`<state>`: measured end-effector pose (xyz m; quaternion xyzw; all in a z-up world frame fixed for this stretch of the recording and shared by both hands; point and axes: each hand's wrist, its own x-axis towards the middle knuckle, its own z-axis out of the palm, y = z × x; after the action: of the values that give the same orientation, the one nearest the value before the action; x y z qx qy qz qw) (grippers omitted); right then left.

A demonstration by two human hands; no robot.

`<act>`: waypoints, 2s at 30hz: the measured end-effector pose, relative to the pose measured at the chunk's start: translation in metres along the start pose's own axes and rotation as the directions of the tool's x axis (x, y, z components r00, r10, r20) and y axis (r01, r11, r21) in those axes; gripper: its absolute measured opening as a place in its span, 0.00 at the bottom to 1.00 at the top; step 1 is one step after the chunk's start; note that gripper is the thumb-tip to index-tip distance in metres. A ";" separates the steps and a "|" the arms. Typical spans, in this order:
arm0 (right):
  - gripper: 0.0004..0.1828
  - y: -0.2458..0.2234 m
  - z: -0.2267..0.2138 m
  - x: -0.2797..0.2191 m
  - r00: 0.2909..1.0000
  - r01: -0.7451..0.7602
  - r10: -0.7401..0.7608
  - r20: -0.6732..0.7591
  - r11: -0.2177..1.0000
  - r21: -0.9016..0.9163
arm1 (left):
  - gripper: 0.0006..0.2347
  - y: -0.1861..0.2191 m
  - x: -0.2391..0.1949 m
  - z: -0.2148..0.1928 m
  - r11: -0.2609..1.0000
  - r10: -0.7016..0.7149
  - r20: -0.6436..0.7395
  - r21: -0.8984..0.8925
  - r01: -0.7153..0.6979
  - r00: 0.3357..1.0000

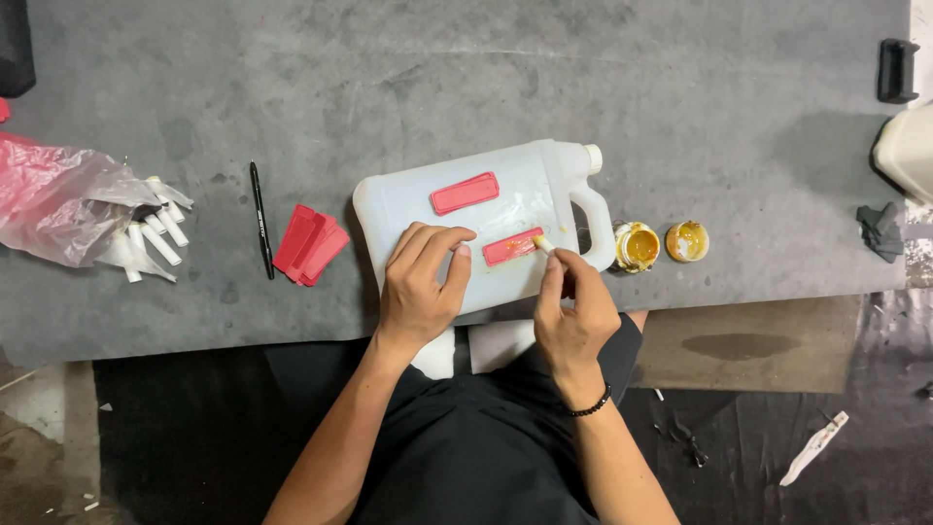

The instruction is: Marking red leather strips with a pen and applying a finishing substance to them using a manual applicator.

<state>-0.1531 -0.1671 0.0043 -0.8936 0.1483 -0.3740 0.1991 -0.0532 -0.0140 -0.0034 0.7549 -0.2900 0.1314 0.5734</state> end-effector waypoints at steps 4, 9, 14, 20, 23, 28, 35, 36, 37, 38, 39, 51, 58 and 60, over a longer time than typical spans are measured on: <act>0.04 -0.014 0.005 -0.002 0.998 0.003 -0.010 0.060 0.993 0.115 | 0.06 0.004 0.002 -0.001 1.000 -0.017 -0.010 -0.018 0.017 1.000; 0.03 -0.002 0.001 0.006 0.999 -0.018 0.016 0.029 0.997 0.078 | 0.05 0.005 0.004 -0.002 0.999 -0.036 -0.024 -0.018 0.035 0.999; 0.03 -0.024 0.004 0.006 0.992 -0.020 0.002 0.124 0.989 0.149 | 0.05 0.006 0.005 -0.003 0.999 -0.037 -0.021 -0.024 0.037 0.999; 0.04 -0.023 0.004 0.012 0.990 -0.009 -0.014 0.143 0.988 0.155 | 0.05 0.005 0.005 -0.003 0.999 -0.039 -0.032 -0.033 0.038 0.999; 0.04 -0.019 0.004 0.003 0.982 0.000 -0.031 0.185 0.987 0.163 | 0.05 0.005 0.006 -0.002 0.999 -0.037 -0.034 -0.039 0.035 0.999; 0.04 -0.012 -0.001 0.009 0.994 0.022 -0.030 0.106 0.997 0.069 | 0.05 0.005 0.004 -0.003 0.998 -0.047 -0.044 -0.044 0.045 0.998; 0.03 -0.008 -0.003 0.006 0.994 0.012 -0.021 0.105 0.996 0.085 | 0.05 0.004 0.005 -0.001 0.998 -0.039 -0.039 -0.041 0.037 0.998; 0.03 -0.006 -0.005 0.010 0.998 0.011 -0.014 0.068 0.999 0.039 | 0.06 0.004 0.004 -0.001 0.998 -0.039 -0.043 -0.041 0.037 0.998; 0.03 -0.009 -0.002 0.010 0.998 0.009 -0.012 0.069 0.999 0.038 | 0.06 0.004 0.004 -0.002 0.998 -0.040 -0.041 -0.041 0.038 0.998; 0.03 -0.013 0.000 0.009 0.995 0.021 -0.028 0.091 0.997 0.076 | 0.06 0.005 0.004 -0.003 0.998 -0.039 -0.034 -0.040 0.038 0.999; 0.03 -0.015 0.002 0.010 0.993 0.035 -0.048 0.109 0.993 0.114 | 0.06 0.005 0.005 -0.003 0.999 -0.035 -0.030 -0.040 0.034 0.999; 0.04 -0.024 0.004 -0.009 0.985 0.035 -0.067 0.156 0.979 0.198 | 0.05 0.004 0.005 -0.001 0.999 -0.039 -0.029 -0.036 0.038 0.999; 0.03 -0.017 0.002 0.006 0.994 0.024 -0.036 0.107 0.994 0.106 | 0.05 0.003 0.004 0.000 0.998 -0.038 -0.035 -0.044 0.036 0.999; 0.03 -0.026 0.007 0.000 0.987 0.032 -0.061 0.152 0.982 0.189 | 0.05 0.004 0.005 -0.002 0.998 -0.042 -0.031 -0.038 0.041 0.999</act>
<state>-0.1448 -0.1429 0.0119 -0.9009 0.0758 -0.3194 0.2838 -0.0517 -0.0144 0.0032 0.7477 -0.2673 0.1261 0.5947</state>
